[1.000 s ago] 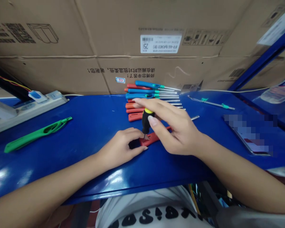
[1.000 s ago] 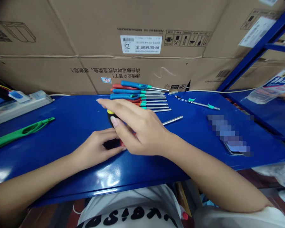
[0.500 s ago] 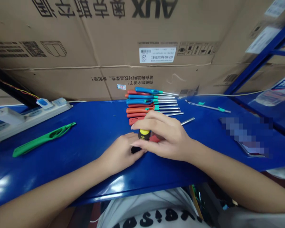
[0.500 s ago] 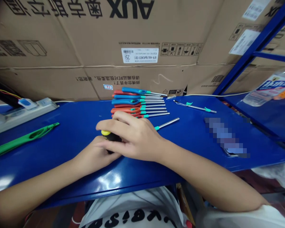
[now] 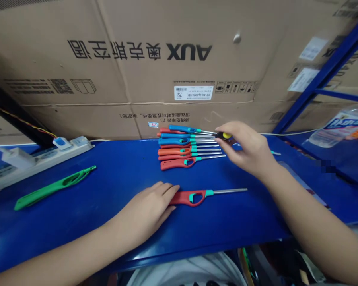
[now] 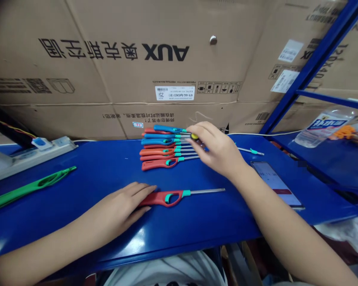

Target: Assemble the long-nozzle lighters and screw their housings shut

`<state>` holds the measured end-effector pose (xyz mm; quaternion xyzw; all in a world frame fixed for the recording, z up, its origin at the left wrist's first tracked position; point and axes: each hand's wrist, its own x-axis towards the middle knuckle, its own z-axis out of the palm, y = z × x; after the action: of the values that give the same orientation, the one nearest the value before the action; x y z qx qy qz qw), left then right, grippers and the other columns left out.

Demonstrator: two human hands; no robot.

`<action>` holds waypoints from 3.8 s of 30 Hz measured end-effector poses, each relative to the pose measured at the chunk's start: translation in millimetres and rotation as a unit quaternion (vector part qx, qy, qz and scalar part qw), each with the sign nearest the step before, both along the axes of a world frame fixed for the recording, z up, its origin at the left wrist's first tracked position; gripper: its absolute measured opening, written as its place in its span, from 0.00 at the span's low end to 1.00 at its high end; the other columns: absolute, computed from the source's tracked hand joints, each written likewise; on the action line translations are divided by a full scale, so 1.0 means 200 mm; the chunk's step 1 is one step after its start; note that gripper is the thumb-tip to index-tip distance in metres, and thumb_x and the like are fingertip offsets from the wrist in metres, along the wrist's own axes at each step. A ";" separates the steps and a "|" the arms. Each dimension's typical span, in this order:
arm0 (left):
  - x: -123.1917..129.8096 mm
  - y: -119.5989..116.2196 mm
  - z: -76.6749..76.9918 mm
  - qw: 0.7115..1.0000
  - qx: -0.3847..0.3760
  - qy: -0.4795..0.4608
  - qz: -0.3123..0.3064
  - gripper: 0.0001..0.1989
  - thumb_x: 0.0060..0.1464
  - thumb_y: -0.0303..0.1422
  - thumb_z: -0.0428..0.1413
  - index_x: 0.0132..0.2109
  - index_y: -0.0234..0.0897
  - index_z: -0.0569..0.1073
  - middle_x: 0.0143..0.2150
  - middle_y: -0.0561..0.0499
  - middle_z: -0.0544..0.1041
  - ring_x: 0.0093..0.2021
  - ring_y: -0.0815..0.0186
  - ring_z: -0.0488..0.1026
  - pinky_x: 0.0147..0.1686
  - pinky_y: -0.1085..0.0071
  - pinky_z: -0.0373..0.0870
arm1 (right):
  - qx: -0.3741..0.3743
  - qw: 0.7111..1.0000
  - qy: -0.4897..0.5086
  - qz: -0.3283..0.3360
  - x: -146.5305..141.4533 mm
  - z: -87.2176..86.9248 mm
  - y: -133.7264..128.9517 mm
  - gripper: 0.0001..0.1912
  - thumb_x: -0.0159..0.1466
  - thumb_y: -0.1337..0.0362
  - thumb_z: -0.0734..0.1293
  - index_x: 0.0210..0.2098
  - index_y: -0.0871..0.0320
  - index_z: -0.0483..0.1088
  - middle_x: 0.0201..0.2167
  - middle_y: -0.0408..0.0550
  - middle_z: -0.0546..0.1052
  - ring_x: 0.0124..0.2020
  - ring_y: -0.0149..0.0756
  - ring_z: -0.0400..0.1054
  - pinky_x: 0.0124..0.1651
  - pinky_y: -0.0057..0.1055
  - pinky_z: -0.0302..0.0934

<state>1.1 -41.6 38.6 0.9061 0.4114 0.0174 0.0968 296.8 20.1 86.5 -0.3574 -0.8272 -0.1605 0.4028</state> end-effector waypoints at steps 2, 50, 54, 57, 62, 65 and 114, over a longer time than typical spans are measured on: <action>0.02 0.02 0.00 1.000 0.005 0.007 -0.019 0.20 0.68 0.28 0.50 0.64 0.32 0.70 0.56 0.38 0.76 0.54 0.50 0.75 0.53 0.52 0.76 | -0.017 0.999 0.008 -0.051 0.10 -0.06 0.07 0.09 0.70 0.64 0.64 0.49 0.53 0.72 0.43 0.52 0.78 0.44 0.42 0.75 0.45 0.39 0.72; 0.05 0.89 -0.12 0.907 0.292 -0.300 -0.050 0.15 0.70 0.39 0.51 0.47 0.36 0.79 0.41 0.45 0.75 0.42 0.63 0.74 0.47 0.64 0.74 | -0.286 0.926 -0.132 -0.206 0.16 -0.32 0.18 0.22 0.66 0.60 0.67 0.57 0.61 0.70 0.55 0.63 0.69 0.57 0.56 0.63 0.58 0.51 0.64; -0.02 0.90 -0.14 0.923 0.277 -0.251 -0.089 0.17 0.70 0.40 0.49 0.47 0.37 0.80 0.42 0.44 0.75 0.40 0.63 0.75 0.43 0.64 0.76 | -0.263 0.947 -0.155 -0.097 0.09 -0.33 0.16 0.17 0.67 0.61 0.68 0.55 0.55 0.73 0.54 0.56 0.71 0.57 0.50 0.64 0.60 0.48 0.63; -0.05 0.89 -0.12 0.931 0.264 -0.221 -0.119 0.17 0.71 0.39 0.48 0.47 0.37 0.80 0.44 0.43 0.77 0.42 0.62 0.76 0.45 0.64 0.76 | -0.256 0.952 -0.162 -0.050 0.05 -0.36 0.16 0.17 0.68 0.60 0.69 0.55 0.53 0.73 0.53 0.54 0.73 0.55 0.47 0.66 0.58 0.47 0.64; -0.07 0.83 -0.09 0.940 0.246 -0.186 -0.146 0.16 0.70 0.37 0.49 0.50 0.37 0.80 0.48 0.42 0.80 0.47 0.60 0.78 0.50 0.62 0.76 | -0.251 0.954 -0.160 -0.034 0.00 -0.40 0.18 0.12 0.70 0.58 0.67 0.48 0.56 0.76 0.47 0.53 0.78 0.50 0.46 0.69 0.54 0.44 0.64; -0.05 0.74 -0.07 0.950 0.232 -0.163 -0.129 0.18 0.68 0.42 0.52 0.55 0.37 0.79 0.51 0.40 0.79 0.50 0.55 0.77 0.53 0.57 0.75 | -0.247 0.955 -0.155 -0.044 -0.01 -0.41 0.19 0.12 0.70 0.57 0.66 0.46 0.57 0.77 0.44 0.52 0.79 0.48 0.45 0.70 0.53 0.44 0.64; -0.14 0.44 0.01 0.979 0.200 -0.040 0.014 0.26 0.62 0.35 0.56 0.65 0.32 0.67 0.65 0.36 0.69 0.63 0.48 0.68 0.61 0.53 0.67 | -0.215 0.975 -0.054 -0.022 -0.04 -0.40 0.12 0.12 0.68 0.63 0.65 0.49 0.57 0.74 0.46 0.53 0.78 0.44 0.42 0.75 0.43 0.36 0.69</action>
<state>-26.2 45.8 40.4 0.8997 0.4084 0.1367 -0.0707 288.5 44.5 5.6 -0.4449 -0.8546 -0.0070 0.2677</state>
